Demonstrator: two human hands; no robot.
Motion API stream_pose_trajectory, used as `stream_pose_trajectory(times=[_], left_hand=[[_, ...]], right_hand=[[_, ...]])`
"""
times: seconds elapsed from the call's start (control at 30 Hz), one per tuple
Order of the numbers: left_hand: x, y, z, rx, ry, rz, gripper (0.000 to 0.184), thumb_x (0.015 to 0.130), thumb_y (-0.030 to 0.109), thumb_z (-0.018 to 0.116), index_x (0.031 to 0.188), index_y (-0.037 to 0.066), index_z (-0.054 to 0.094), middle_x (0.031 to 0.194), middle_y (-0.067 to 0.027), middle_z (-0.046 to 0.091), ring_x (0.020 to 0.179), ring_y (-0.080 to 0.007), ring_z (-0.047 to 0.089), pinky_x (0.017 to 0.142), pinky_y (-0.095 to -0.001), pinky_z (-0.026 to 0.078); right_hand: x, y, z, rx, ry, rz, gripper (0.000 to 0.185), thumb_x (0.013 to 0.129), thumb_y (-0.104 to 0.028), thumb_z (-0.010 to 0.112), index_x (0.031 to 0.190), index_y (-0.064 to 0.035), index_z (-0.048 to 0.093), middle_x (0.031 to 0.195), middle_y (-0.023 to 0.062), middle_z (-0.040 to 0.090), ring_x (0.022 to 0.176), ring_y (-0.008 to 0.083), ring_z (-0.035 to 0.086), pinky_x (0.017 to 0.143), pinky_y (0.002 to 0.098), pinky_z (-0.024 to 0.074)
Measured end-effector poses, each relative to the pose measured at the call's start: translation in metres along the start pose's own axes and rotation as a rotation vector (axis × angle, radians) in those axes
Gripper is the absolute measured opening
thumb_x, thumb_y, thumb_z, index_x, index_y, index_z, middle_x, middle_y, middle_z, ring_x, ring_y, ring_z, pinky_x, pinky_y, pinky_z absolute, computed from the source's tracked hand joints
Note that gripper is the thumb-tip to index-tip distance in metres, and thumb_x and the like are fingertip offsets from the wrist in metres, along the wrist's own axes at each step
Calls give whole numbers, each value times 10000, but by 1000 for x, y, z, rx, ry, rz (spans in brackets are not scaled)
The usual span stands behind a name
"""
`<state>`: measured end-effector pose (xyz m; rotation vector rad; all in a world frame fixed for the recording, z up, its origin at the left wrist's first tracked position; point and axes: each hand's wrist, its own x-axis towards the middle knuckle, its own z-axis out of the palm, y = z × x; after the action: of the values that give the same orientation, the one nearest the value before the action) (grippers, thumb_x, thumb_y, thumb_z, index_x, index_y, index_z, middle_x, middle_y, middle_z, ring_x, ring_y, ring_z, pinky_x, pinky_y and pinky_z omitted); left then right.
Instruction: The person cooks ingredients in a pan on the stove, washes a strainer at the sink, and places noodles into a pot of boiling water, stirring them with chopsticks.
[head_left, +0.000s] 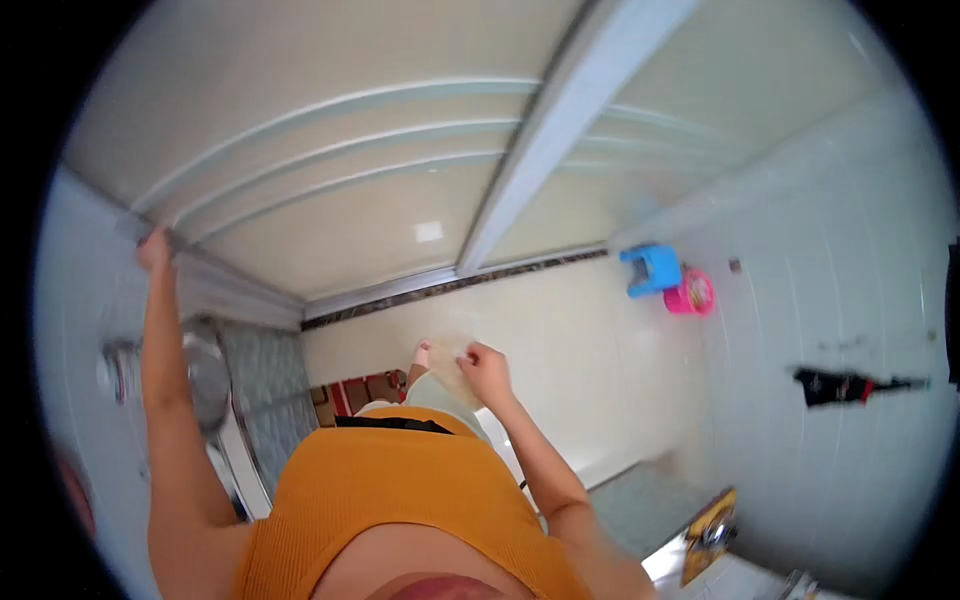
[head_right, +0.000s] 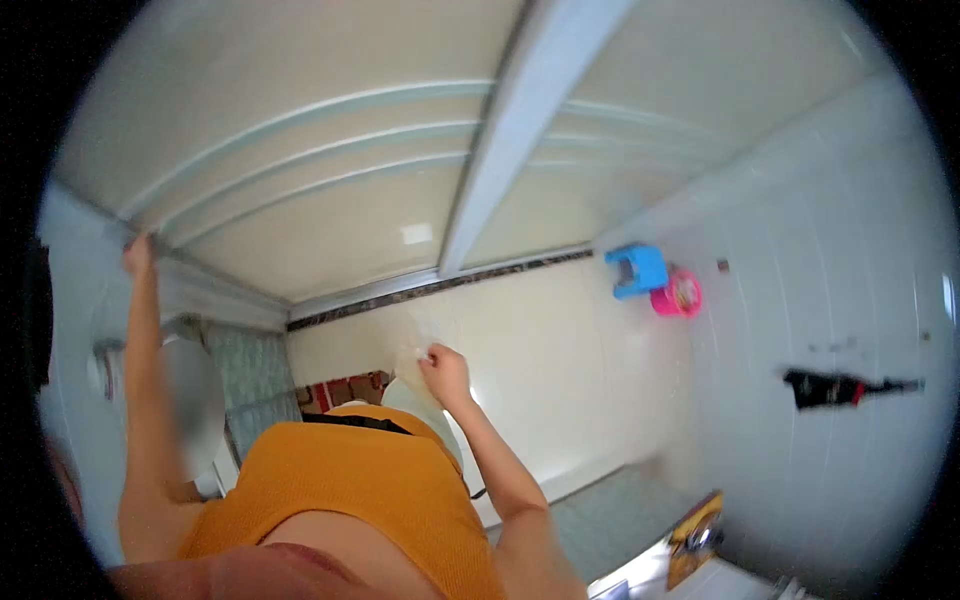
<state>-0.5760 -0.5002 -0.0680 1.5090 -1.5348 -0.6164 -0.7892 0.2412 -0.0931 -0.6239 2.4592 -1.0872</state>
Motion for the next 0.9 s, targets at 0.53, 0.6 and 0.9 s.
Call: stream_pose_trajectory(times=[0.53, 0.6, 0.9], left_hand=[[-61, 59, -52, 273, -160, 218, 434, 867, 356, 621, 1025, -48, 600, 1035, -159, 656, 929, -293, 627, 850, -391, 464], [-57, 64, -55, 131, -227, 169, 383, 876, 297, 614, 1016, -60, 595, 1022, -149, 653, 903, -261, 635, 825, -360, 486], [-132, 124, -28, -186, -518, 81, 301, 891, 165, 572, 1060, -84, 588, 1028, -146, 651, 924, -222, 647, 814, -287, 515]], right_hand=[[42, -55, 19, 113, 446, 49, 124, 776, -80, 691, 814, 17, 623, 721, 172, 586, 667, 325, 580, 601, 372, 470], [30, -56, 30, 202, 573, 50, 107, 789, -57, 690, 826, 21, 629, 713, 140, 600, 645, 267, 583, 597, 335, 469], [-7, -52, 56, 828, 569, 399, 112, 841, -91, 661, 853, 9, 612, 704, 18, 573, 651, 99, 493, 605, 273, 426]])
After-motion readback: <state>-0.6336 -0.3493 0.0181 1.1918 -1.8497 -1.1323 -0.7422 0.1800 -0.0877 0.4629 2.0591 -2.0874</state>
